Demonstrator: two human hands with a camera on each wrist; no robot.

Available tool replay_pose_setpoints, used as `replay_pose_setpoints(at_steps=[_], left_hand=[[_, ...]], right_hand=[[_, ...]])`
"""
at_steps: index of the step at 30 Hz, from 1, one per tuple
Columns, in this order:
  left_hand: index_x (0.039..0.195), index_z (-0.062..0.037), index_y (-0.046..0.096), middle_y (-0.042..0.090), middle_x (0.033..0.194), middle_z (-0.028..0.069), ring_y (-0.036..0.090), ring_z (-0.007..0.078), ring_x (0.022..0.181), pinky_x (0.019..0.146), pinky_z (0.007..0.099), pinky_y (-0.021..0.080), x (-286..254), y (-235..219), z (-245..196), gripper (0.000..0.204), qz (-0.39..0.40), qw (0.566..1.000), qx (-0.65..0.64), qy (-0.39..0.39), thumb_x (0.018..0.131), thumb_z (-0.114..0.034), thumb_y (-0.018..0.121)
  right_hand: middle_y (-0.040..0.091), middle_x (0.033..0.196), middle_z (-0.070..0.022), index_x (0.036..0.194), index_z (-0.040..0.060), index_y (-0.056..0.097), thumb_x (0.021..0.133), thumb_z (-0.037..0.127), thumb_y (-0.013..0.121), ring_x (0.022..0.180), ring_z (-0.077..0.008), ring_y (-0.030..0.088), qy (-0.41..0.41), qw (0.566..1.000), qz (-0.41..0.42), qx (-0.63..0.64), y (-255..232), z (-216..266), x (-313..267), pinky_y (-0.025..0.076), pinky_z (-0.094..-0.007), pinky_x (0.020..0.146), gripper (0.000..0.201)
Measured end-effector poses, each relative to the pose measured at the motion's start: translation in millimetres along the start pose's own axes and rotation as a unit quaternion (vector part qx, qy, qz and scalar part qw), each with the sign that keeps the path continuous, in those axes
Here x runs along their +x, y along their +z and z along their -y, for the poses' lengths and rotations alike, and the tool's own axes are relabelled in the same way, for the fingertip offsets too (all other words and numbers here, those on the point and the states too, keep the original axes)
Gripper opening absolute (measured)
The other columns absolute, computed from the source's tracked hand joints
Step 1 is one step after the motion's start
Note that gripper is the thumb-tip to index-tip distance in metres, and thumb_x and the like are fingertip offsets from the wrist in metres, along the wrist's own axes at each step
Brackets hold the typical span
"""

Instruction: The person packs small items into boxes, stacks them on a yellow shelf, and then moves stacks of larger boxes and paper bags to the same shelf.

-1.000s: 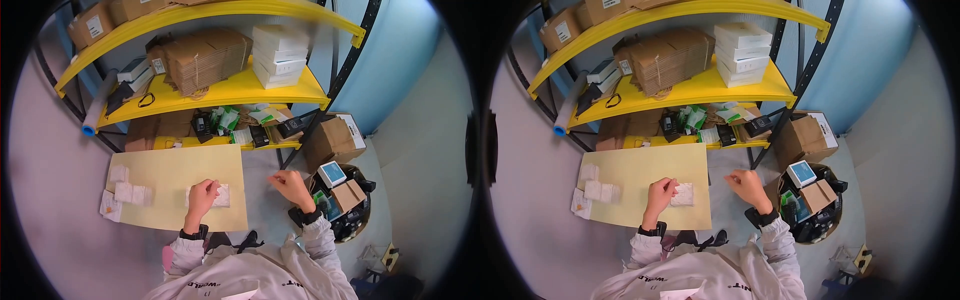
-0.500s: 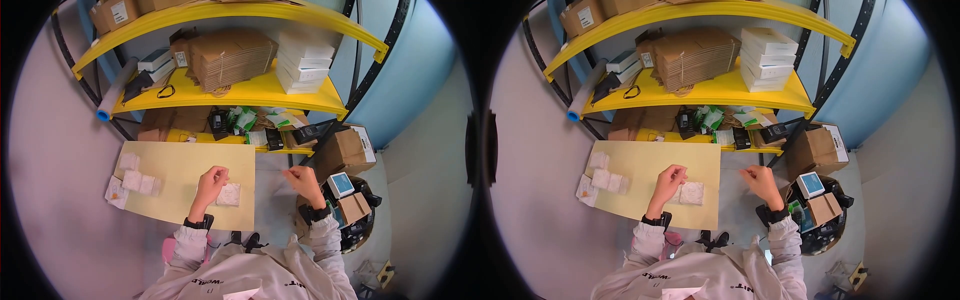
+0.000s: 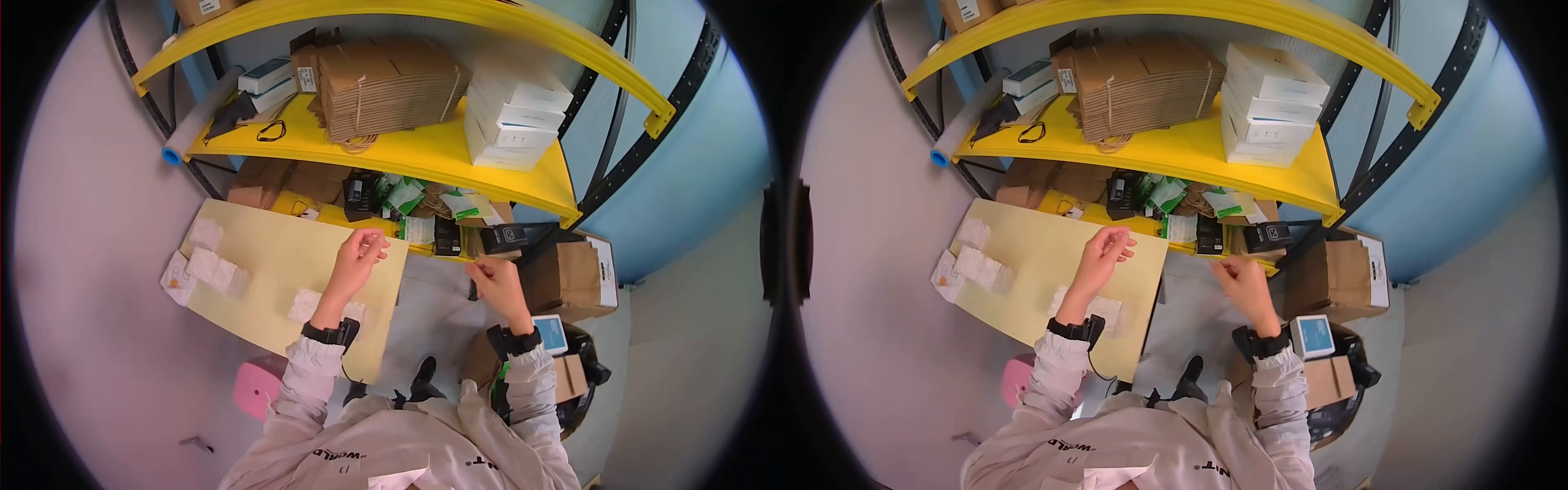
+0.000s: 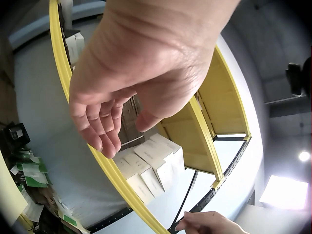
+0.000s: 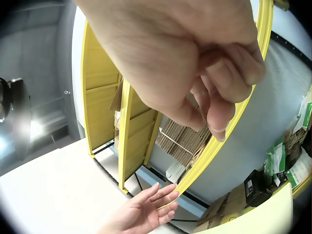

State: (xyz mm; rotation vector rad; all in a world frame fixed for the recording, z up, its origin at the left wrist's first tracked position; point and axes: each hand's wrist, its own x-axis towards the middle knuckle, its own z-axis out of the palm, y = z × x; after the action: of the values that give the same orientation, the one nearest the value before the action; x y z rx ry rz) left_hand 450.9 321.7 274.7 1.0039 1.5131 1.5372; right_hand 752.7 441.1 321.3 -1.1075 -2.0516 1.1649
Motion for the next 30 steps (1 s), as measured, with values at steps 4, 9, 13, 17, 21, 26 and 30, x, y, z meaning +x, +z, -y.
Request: replay_pose_setpoints(at_steps=[4, 9, 13, 17, 21, 26, 30], left_hand=[[0.14, -0.0044, 0.063, 0.076, 0.123, 0.0107, 0.074, 0.0177, 0.103, 0.092, 0.0324, 0.058, 21.1, 41.6, -12.1, 0.038, -0.062, 0.998, -0.014, -0.01, 0.113, -0.032, 0.064], [0.145, 0.0004, 0.059, 0.07, 0.137, 0.0162, 0.07, 0.0237, 0.12, 0.104, 0.0375, 0.055, 53.5, 74.7, -34.7, 0.056, -0.129, 0.986, -0.104, -0.027, 0.111, -0.044, 0.065], [0.158, 0.009, 0.039, 0.056, 0.154, 0.0249, 0.06, 0.0314, 0.139, 0.12, 0.0412, 0.046, 88.9, 78.4, -46.9, 0.087, -0.153, 0.969, -0.194, -0.024, 0.107, -0.056, 0.065], [0.167, 0.0139, 0.014, 0.039, 0.165, 0.03, 0.046, 0.035, 0.152, 0.129, 0.0424, 0.036, 122.4, 73.4, -54.8, 0.116, -0.175, 0.944, -0.279, -0.023, 0.101, -0.064, 0.069], [0.168, 0.0132, 0.001, 0.025, 0.17, 0.0316, 0.033, 0.0351, 0.159, 0.131, 0.042, 0.031, 154.3, 71.7, -59.8, 0.134, -0.217, 0.911, -0.349, -0.028, 0.094, -0.069, 0.077], [0.171, 0.0067, 0.0, 0.017, 0.172, 0.0276, 0.026, 0.0344, 0.161, 0.134, 0.0407, 0.023, 198.5, 57.0, -69.9, 0.14, -0.22, 0.898, -0.382, -0.014, 0.088, -0.073, 0.081], [0.173, -0.0035, 0.012, 0.023, 0.172, 0.0208, 0.029, 0.0321, 0.157, 0.133, 0.0393, 0.024, 229.1, 48.5, -79.4, 0.133, -0.212, 0.907, -0.362, 0.023, 0.086, -0.075, 0.081]], right_hand=[[0.062, 0.062, -0.0022, 0.09, -0.0081, 0.072, 0.104, 0.015, 0.074, 0.053, -0.0055, 0.054, -0.031, 0.998, 0.039, 0.034, -26.9, -18.8, 24.7, 0.04, -0.0277, 0.049, 0.027], [0.067, 0.068, -0.004, 0.094, -0.0076, 0.072, 0.105, 0.016, 0.073, 0.056, -0.0069, 0.059, -0.064, 0.995, 0.065, 0.041, -53.9, -30.3, 45.4, 0.043, -0.0266, 0.051, 0.026], [0.07, 0.068, -0.008, 0.098, -0.0078, 0.074, 0.103, 0.017, 0.074, 0.057, -0.0109, 0.064, -0.057, 0.994, 0.065, 0.074, -58.0, -35.5, 64.6, 0.047, -0.029, 0.054, 0.026], [0.074, 0.074, -0.0102, 0.104, -0.0079, 0.074, 0.102, 0.014, 0.074, 0.061, -0.0116, 0.067, -0.071, 0.989, 0.067, 0.109, -48.1, -38.4, 86.2, 0.052, -0.0286, 0.058, 0.022], [0.076, 0.08, -0.0112, 0.111, -0.007, 0.073, 0.101, 0.013, 0.073, 0.066, -0.0149, 0.07, -0.093, 0.984, 0.066, 0.136, -32.7, -42.4, 112.9, 0.055, -0.0311, 0.062, 0.022], [0.079, 0.105, -0.019, 0.13, -0.0074, 0.065, 0.099, 0.008, 0.072, 0.094, -0.0242, 0.079, -0.144, 0.98, 0.014, 0.135, -13.3, -31.8, 150.2, 0.064, -0.0369, 0.08, 0.035], [0.066, 0.139, -0.031, 0.147, -0.0118, 0.049, 0.098, 0.005, 0.072, 0.132, -0.0369, 0.069, -0.125, 0.982, 0.015, 0.141, 1.2, -16.9, 186.8, 0.063, -0.0413, 0.097, 0.057]])
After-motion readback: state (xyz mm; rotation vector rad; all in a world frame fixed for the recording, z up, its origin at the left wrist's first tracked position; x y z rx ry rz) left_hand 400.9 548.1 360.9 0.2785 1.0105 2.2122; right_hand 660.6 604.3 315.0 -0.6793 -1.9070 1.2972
